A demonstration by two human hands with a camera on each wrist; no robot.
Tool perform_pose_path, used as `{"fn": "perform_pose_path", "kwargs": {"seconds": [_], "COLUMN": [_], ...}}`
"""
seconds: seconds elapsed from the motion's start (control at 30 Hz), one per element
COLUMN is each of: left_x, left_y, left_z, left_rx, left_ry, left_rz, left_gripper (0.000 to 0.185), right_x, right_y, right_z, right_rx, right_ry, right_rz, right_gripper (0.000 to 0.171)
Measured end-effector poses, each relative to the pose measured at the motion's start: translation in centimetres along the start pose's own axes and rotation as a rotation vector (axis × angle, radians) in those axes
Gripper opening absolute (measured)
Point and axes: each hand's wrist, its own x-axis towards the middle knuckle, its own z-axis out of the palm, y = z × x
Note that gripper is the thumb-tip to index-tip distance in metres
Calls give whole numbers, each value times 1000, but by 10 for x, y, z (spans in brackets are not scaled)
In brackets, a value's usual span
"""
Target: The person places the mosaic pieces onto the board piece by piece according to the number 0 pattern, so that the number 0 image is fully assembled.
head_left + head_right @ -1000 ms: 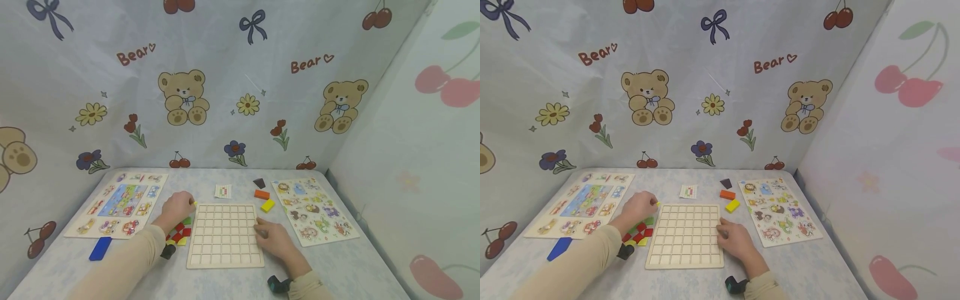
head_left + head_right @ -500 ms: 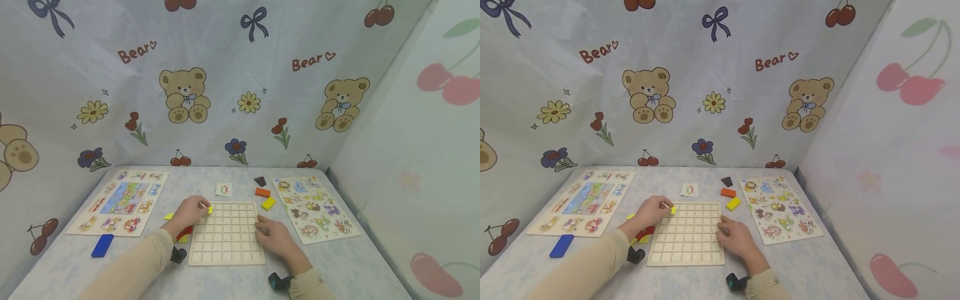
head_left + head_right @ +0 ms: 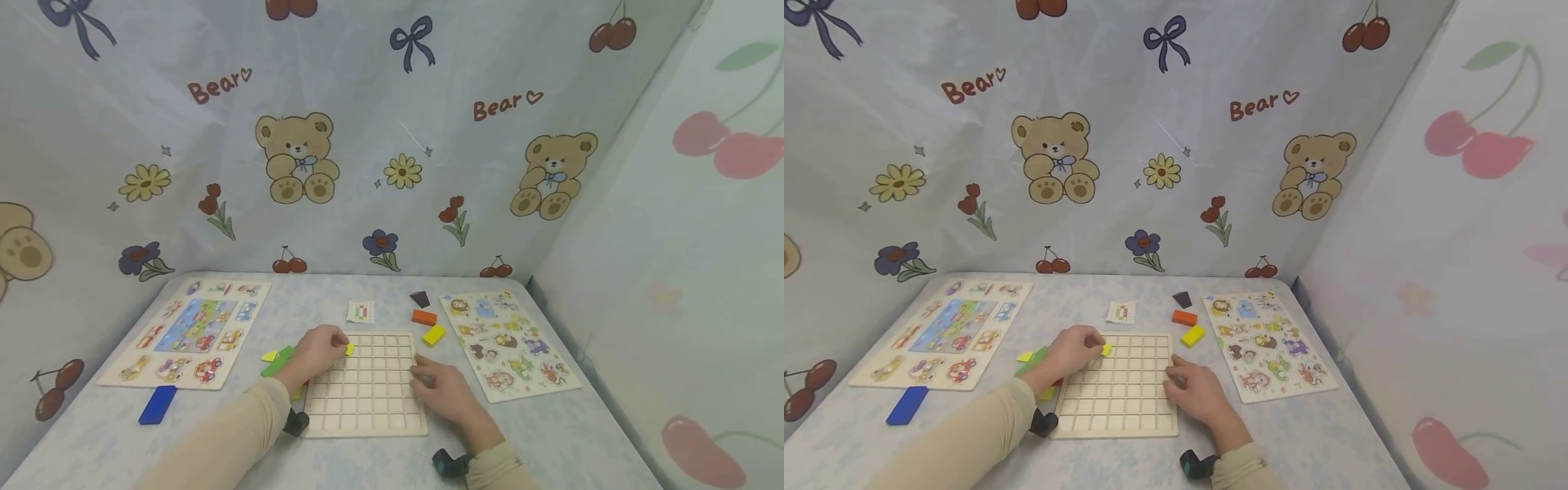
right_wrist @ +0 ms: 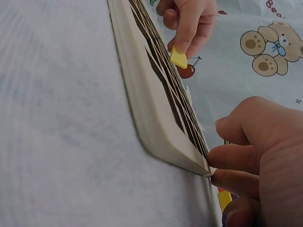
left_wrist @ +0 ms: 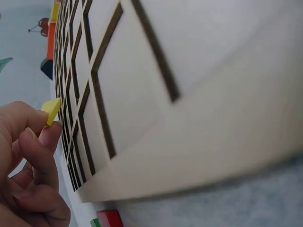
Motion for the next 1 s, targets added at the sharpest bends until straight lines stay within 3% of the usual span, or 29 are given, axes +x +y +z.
{"fn": "perform_pose_path", "kwargs": {"seconds": [0.3,0.77,1.0], "left_x": [4,6,10], "left_y": [4,4,5], "left_z": [3,5,6], "left_rx": [80,63,237], "left_ry": [10,-4,0], "left_rz": [28,21,80], "left_gripper": [14,12,14], "right_x": [0,0,-1], "right_y": [0,-2,-4], "right_z": [-1,0,-1], "right_rx": [0,9,30], "right_ry": [0,-9,-20], "right_rz": [5,30,44], "right_gripper": [32,31,32]}}
